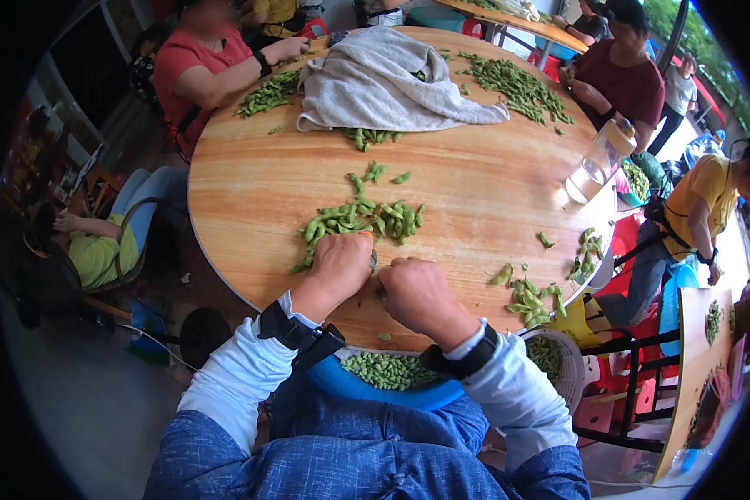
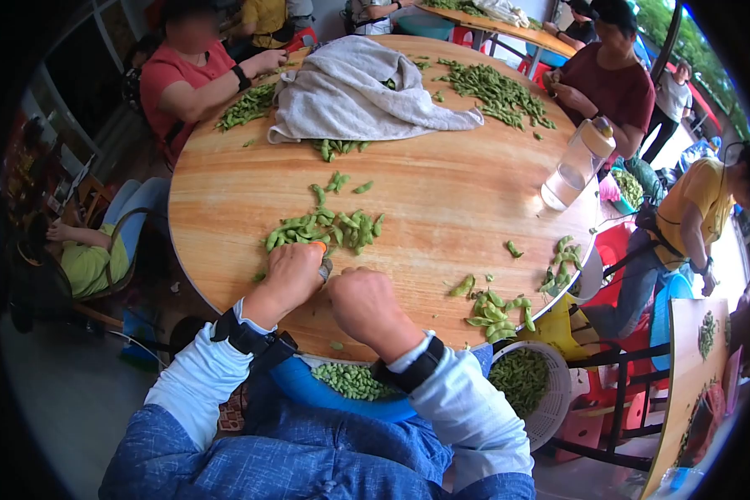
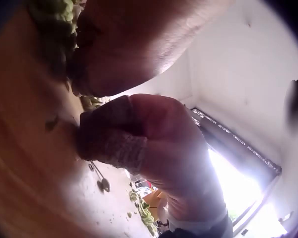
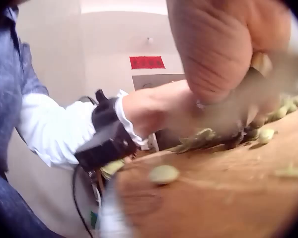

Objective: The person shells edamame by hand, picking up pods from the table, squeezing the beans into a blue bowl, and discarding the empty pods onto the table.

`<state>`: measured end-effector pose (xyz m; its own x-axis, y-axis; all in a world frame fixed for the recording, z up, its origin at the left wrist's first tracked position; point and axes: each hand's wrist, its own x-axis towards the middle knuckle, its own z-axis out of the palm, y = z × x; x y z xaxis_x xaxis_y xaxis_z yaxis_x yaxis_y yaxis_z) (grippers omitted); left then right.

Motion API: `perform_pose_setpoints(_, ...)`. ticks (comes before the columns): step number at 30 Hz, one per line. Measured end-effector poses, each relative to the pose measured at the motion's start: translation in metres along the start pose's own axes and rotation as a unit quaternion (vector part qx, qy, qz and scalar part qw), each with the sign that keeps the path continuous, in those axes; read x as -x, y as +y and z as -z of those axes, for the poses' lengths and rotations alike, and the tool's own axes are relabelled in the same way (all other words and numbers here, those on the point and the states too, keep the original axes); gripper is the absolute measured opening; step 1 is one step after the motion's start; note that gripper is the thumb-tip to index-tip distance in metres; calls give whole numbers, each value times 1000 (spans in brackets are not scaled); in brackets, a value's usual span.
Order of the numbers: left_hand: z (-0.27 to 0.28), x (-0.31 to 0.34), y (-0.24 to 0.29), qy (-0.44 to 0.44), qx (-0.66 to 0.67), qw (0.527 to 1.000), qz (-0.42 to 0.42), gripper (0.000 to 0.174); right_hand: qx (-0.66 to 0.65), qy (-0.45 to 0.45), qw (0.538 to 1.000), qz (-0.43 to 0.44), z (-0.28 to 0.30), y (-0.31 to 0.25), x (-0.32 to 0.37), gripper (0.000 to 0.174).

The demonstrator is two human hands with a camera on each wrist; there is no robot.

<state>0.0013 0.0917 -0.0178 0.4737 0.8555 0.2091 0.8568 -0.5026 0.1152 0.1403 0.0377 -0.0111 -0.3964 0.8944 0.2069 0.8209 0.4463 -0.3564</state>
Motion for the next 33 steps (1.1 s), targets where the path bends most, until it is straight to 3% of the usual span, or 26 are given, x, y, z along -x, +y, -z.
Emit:
perform_pose_setpoints(3,10,3,-6,18,58,998,10,4,56,-76,996,-3,0,-3,-15,11)
perform_pose_setpoints(6,18,8,-18,32,265,960,82,4,76,-88,992,-52,7,8,-21,11)
perform_pose_setpoints(7,22,11,-21,5,389,916,96,5,76,-80,991,-78,10,18,-20,11)
perform_pose_setpoints(9,30,19,-21,-50,613,779,119,8,88,-54,988,-111,15,41,-15,12)
perform_pose_setpoints(10,33,25,-17,-67,642,757,99,10,97,-39,987,-122,20,52,-10,13)
perform_pose_setpoints(13,17,39,-7,-48,656,748,90,7,132,-41,975,-175,45,80,18,15)
perform_pose_setpoints(14,8,41,-7,-55,623,777,73,5,127,-38,972,-193,57,86,29,14)
perform_pose_setpoints(17,4,39,13,-53,615,786,43,6,137,-6,950,-282,78,116,67,15)
perform_pose_setpoints(19,-13,35,18,-68,605,793,26,5,161,36,942,-292,87,124,89,12)
perform_pose_setpoints(21,-21,35,23,-108,613,782,32,6,80,170,946,-263,89,110,103,9)
perform_pose_setpoints(22,-8,38,27,-143,572,807,28,6,39,235,940,-246,88,102,111,8)
perform_pose_setpoints(23,-2,44,31,-164,585,793,40,6,-10,224,949,-220,87,97,121,10)
perform_pose_setpoints(25,2,59,36,-205,608,764,66,5,-201,178,916,-298,81,62,131,15)
perform_pose_setpoints(26,5,65,37,-216,655,718,91,6,-302,194,893,-271,63,53,134,16)
perform_pose_setpoints(27,8,67,36,-235,690,675,116,7,-399,208,860,-242,46,43,136,18)
perform_pose_setpoints(29,16,71,37,-269,753,579,162,9,-590,143,745,-278,38,8,129,18)
perform_pose_setpoints(33,28,74,37,-317,759,551,142,13,-690,76,666,-272,23,-27,105,19)
